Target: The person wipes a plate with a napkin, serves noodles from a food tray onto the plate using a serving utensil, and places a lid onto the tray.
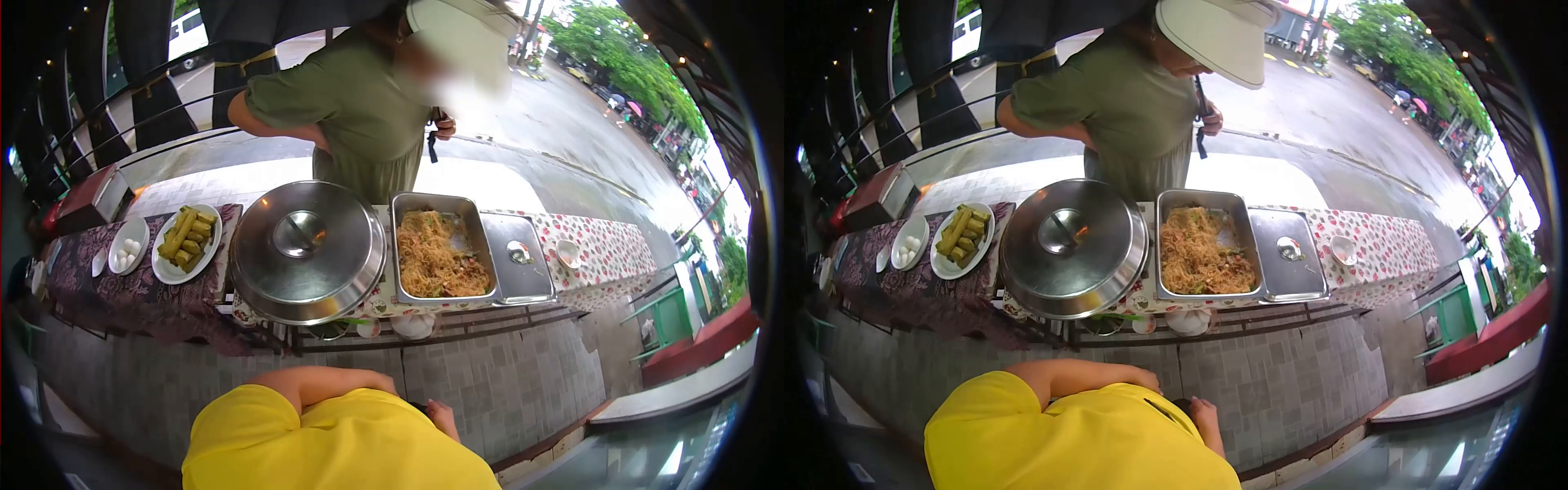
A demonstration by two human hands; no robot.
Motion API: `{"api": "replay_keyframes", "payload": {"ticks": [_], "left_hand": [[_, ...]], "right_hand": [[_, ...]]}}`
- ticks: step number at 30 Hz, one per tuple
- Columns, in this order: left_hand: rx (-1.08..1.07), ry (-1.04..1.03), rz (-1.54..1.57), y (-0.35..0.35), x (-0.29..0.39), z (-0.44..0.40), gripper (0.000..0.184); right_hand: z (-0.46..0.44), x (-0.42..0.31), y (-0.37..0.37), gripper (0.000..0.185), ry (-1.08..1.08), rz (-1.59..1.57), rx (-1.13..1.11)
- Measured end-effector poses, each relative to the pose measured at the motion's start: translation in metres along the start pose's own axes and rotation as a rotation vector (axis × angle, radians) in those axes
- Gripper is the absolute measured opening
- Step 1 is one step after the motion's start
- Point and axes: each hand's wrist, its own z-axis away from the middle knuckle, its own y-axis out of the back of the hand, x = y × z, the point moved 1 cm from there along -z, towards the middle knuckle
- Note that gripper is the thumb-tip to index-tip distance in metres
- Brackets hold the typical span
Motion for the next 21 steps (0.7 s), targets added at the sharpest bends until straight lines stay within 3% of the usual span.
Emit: {"api": "replay_keyframes", "payload": {"ticks": [4,7,12,14,16,18,21], "left_hand": [[0.057,0.099,0.098,0.011,0.002,0.002,0.055],[0.171,0.178,0.214,0.022,0.022,0.016,0.053],[0.391,0.226,0.267,0.042,0.069,0.019,0.042],[0.519,0.080,0.263,0.077,0.126,0.044,0.033],[0.630,-0.343,0.252,0.109,0.203,0.086,0.027],[0.497,-0.777,0.367,0.125,0.271,0.124,0.023],[0.214,-1.245,0.486,0.126,0.349,0.172,0.019]], "right_hand": [[-0.047,0.042,0.045,0.038,-0.010,0.449,0.145],[-0.040,0.051,0.089,0.043,-0.197,1.017,0.020],[-0.035,0.042,0.145,0.042,-0.181,0.957,0.049],[-0.038,0.036,0.159,0.042,-0.154,0.930,0.053],[-0.035,0.019,0.168,0.041,-0.151,0.955,0.058],[-0.030,-0.005,0.173,0.039,-0.151,1.003,0.067],[-0.098,0.039,0.195,0.035,-0.076,0.980,-0.068]]}}
